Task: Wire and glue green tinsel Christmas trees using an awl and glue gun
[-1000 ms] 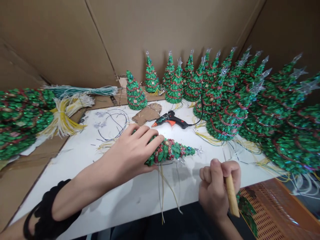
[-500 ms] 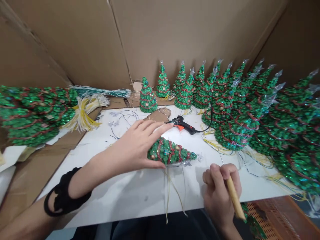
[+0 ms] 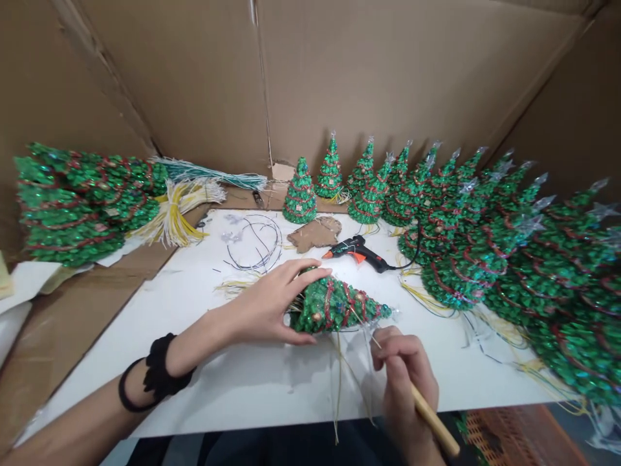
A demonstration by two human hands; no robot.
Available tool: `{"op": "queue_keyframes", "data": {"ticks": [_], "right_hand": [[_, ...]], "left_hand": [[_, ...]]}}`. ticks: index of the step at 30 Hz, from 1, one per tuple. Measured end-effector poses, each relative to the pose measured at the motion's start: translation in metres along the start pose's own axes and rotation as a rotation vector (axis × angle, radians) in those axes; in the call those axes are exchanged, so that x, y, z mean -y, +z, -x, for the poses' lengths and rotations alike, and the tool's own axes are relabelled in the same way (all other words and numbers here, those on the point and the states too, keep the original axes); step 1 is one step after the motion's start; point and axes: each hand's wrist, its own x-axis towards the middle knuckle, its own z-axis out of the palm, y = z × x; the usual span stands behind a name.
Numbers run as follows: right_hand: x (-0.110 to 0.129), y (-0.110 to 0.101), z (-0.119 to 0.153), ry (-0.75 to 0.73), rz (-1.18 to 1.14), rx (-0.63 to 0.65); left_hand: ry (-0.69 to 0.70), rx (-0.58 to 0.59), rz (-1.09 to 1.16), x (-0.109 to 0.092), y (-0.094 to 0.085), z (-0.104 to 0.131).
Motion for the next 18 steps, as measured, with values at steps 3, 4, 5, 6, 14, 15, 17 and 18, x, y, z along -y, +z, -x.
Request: {"op": "queue_keyframes", "data": {"ticks": [3,4,5,6,14,15,17,18], "right_hand": [[0.008,0.007,-0.001,-0.122,0.031,0.136],[0.010,0.008,-0.001,-0.143,0.040,0.181],[0.011,0.009,-0.001,-0.149,0.057,0.219],[0.011,0.010,-0.002,-0.146,0.079,0.252],[0.013,0.010,-0.003,-0.105,0.127,0.349],[0.014,0.010,-0.003,-0.084,0.121,0.342],[0.015,0.010,-0.004,-0.052,0.112,0.324],[0.016,0.010,-0.004,-0.048,0.108,0.324]], "left_hand": [[0.028,-0.029,-0.011,0.003,0.003,0.002],[0.038,-0.040,-0.009,0.003,0.004,0.002],[0.046,-0.050,-0.003,0.004,0.005,0.002],[0.051,-0.058,0.006,0.005,0.006,0.001],[0.030,-0.110,0.046,0.003,0.016,0.001],[0.029,-0.125,0.042,0.002,0.018,0.001],[0.024,-0.140,0.040,0.001,0.020,0.001],[0.021,-0.145,0.045,0.001,0.020,0.001]]}}
